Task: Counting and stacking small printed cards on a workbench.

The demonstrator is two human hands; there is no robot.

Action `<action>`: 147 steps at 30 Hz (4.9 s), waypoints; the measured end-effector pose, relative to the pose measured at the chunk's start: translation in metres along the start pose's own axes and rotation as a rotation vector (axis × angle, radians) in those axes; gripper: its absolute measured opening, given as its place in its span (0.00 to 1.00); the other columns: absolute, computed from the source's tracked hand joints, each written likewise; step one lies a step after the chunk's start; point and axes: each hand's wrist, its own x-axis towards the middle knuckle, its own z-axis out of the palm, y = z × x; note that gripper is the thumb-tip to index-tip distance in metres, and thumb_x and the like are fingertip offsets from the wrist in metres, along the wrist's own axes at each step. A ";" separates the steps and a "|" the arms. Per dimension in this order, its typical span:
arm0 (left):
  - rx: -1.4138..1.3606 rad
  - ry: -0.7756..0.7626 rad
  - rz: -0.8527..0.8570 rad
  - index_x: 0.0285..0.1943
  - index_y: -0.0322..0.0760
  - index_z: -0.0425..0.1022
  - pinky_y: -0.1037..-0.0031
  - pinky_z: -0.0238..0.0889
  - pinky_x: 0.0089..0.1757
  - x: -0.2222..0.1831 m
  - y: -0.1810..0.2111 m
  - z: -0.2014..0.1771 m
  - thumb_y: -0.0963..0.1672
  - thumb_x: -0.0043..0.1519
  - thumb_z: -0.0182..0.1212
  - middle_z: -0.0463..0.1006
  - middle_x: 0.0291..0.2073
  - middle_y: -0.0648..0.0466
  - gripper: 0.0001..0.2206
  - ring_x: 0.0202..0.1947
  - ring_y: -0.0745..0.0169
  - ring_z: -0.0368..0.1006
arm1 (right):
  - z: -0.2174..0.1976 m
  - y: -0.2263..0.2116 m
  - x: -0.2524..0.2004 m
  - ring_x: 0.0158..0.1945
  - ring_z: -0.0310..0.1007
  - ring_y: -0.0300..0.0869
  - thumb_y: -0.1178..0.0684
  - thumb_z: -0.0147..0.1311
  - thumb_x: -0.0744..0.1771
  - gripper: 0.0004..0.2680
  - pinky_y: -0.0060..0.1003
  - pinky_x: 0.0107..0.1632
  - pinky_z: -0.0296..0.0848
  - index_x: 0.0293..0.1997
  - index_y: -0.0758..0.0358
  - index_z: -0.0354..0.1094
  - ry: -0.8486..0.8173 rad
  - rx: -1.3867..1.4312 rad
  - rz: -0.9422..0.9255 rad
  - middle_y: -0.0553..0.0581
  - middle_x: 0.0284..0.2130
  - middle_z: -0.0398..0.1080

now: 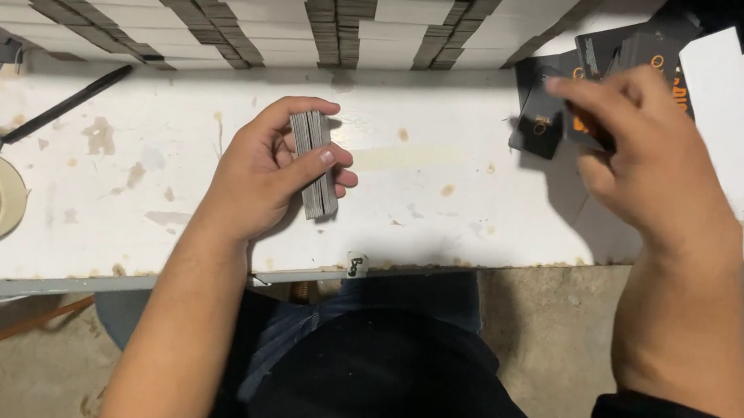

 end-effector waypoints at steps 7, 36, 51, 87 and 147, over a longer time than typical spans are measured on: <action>0.031 -0.007 -0.016 0.49 0.36 0.62 0.70 0.71 0.26 0.001 0.000 0.001 0.38 0.54 0.52 0.73 0.29 0.43 0.14 0.29 0.52 0.74 | 0.007 0.000 0.027 0.52 0.59 0.40 0.69 0.40 0.53 0.27 0.41 0.45 0.59 0.55 0.47 0.55 -0.537 -0.323 -0.075 0.42 0.55 0.56; 0.070 -0.015 -0.001 0.49 0.37 0.62 0.68 0.71 0.26 -0.001 0.000 0.003 0.39 0.53 0.52 0.73 0.30 0.41 0.14 0.30 0.50 0.74 | 0.024 0.024 0.015 0.32 0.68 0.38 0.62 0.57 0.58 0.11 0.33 0.37 0.74 0.36 0.60 0.58 0.349 1.147 0.506 0.51 0.28 0.63; 0.024 -0.029 0.172 0.54 0.33 0.57 0.72 0.70 0.31 -0.004 -0.005 -0.002 0.36 0.53 0.53 0.72 0.30 0.39 0.20 0.30 0.52 0.73 | 0.070 -0.066 0.028 0.31 0.69 0.65 0.62 0.44 0.60 0.10 0.48 0.25 0.72 0.41 0.76 0.55 -0.025 1.779 0.554 0.73 0.31 0.63; -0.116 0.234 0.288 0.43 0.26 0.65 0.70 0.72 0.34 -0.003 0.000 -0.009 0.37 0.45 0.63 0.74 0.29 0.42 0.17 0.31 0.58 0.74 | 0.103 -0.130 0.060 0.11 0.64 0.42 0.50 0.43 0.64 0.11 0.28 0.12 0.63 0.21 0.65 0.61 -0.120 1.171 0.309 0.62 0.11 0.63; 0.864 0.513 1.054 0.44 0.31 0.68 0.74 0.67 0.37 0.000 -0.024 -0.006 0.38 0.44 0.64 0.76 0.33 0.49 0.18 0.34 0.56 0.73 | 0.111 -0.136 0.052 0.21 0.65 0.42 0.55 0.63 0.56 0.11 0.30 0.23 0.65 0.31 0.70 0.67 0.310 0.464 -0.309 0.58 0.21 0.67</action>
